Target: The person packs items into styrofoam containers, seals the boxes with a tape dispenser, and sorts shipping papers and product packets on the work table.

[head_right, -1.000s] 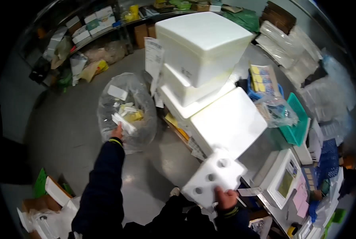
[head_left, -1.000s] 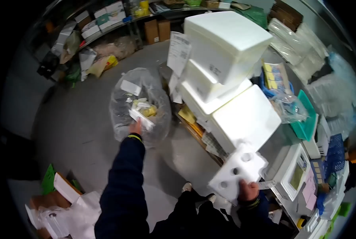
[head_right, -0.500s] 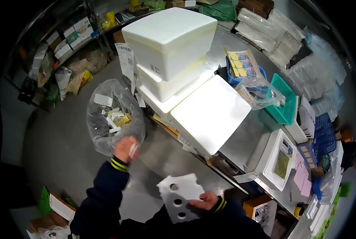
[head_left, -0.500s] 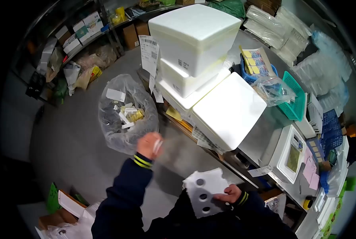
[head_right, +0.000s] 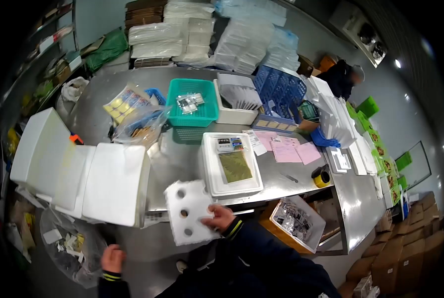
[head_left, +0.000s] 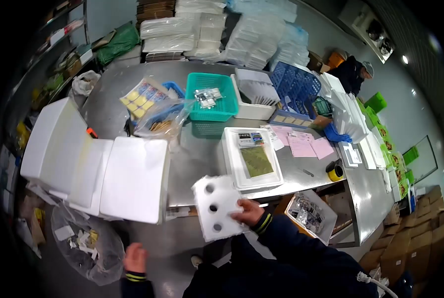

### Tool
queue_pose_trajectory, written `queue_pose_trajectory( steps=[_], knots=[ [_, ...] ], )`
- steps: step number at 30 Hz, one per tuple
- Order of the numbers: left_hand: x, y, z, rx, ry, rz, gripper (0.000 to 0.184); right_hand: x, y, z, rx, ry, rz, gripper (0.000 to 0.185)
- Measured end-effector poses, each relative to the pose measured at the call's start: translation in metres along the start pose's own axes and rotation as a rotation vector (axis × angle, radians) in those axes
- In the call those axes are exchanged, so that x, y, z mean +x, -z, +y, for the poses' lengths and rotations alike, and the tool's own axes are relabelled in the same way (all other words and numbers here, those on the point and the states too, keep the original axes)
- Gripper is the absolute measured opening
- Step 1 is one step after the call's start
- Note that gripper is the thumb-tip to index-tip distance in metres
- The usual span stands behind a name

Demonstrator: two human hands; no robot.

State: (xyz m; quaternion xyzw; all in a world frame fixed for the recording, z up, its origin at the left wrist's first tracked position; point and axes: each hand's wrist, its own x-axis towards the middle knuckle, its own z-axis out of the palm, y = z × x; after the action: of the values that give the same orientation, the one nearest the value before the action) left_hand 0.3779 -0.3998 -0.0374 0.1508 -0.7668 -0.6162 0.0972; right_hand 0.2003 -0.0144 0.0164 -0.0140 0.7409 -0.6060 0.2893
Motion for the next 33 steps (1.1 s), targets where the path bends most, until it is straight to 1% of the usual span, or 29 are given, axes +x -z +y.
queue_pose_trajectory(
  steps=[1,2,4,6,7,8,10,11,12,13,14,16,17,18,20,24,26,27,28,30,31,32,33],
  knots=[
    [0.003,-0.039,0.005,0.067,-0.064,-0.11,0.021,0.011,0.028,0.003,0.109,0.046,0.129,0.035],
    [0.01,-0.081,0.041,-0.01,0.018,-0.184,0.021,0.021,0.055,0.005,0.213,0.09,0.26,0.034],
    [0.034,-0.151,0.072,0.16,-0.184,-0.294,0.023,0.04,0.105,-0.003,0.203,0.114,0.378,0.034],
    [0.059,-0.218,0.104,0.211,-0.429,-0.354,0.025,0.075,0.149,0.004,0.176,0.214,0.47,0.038],
    [0.073,-0.247,0.114,0.273,-0.55,-0.337,0.028,0.094,0.165,0.009,0.157,0.186,0.472,0.044],
    [0.088,-0.279,0.121,0.327,-0.672,-0.322,0.031,0.108,0.178,0.008,0.126,0.144,0.512,0.044],
    [0.113,-0.335,0.125,0.425,-0.663,-0.382,0.04,0.149,0.195,0.033,0.052,0.156,0.48,0.042],
    [0.127,-0.36,0.125,0.495,-0.69,-0.387,0.043,0.157,0.199,0.039,0.021,0.168,0.476,0.042],
    [0.14,-0.384,0.124,0.562,-0.719,-0.393,0.047,0.17,0.202,0.052,-0.12,0.166,0.522,0.041],
    [0.149,-0.403,0.12,0.668,-0.68,-0.429,0.049,0.17,0.202,0.052,-0.338,0.223,0.538,0.041],
    [0.155,-0.418,0.122,0.727,-0.661,-0.41,0.05,0.165,0.202,0.044,-0.561,0.282,0.551,0.041],
    [0.162,-0.439,0.108,0.82,-0.565,-0.408,0.051,0.153,0.203,0.022,-0.681,0.202,0.482,0.041],
    [0.164,-0.444,0.108,0.839,-0.547,-0.408,0.051,0.155,0.204,0.025,-0.784,0.198,0.442,0.039],
    [0.164,-0.448,0.108,0.862,-0.573,-0.377,0.048,0.157,0.208,0.028,-0.841,0.256,0.443,0.04],
    [0.166,-0.451,0.112,0.884,-0.589,-0.357,0.044,0.158,0.21,0.018,-0.958,0.183,0.322,0.037],
    [0.164,-0.463,0.114,1.091,-0.594,-0.277,0.035,0.166,0.214,0.023,-0.966,0.246,0.295,0.035],
    [0.164,-0.466,0.125,1.096,-0.571,-0.237,0.033,0.161,0.215,0.012,-0.929,0.243,0.245,0.033],
    [0.164,-0.467,0.129,1.112,-0.559,-0.24,0.033,0.163,0.216,0.015,-0.887,0.344,0.291,0.033],
    [0.165,-0.466,0.135,1.131,-0.54,-0.25,0.033,0.164,0.215,0.016,-0.88,0.336,0.282,0.033],
    [0.17,-0.465,0.129,1.1,-0.565,-0.266,0.033,0.167,0.214,0.016,-0.891,0.35,0.266,0.034],
    [0.173,-0.464,0.115,1.034,-0.565,-0.31,0.034,0.17,0.213,0.022,-0.883,0.317,0.258,0.034],
    [0.174,-0.463,0.116,1.027,-0.573,-0.315,0.034,0.171,0.209,0.03,-0.886,0.32,0.255,0.034],
    [0.177,-0.462,0.114,0.985,-0.585,-0.305,0.035,0.173,0.206,0.036,-0.877,0.32,0.298,0.034]
  ],
)
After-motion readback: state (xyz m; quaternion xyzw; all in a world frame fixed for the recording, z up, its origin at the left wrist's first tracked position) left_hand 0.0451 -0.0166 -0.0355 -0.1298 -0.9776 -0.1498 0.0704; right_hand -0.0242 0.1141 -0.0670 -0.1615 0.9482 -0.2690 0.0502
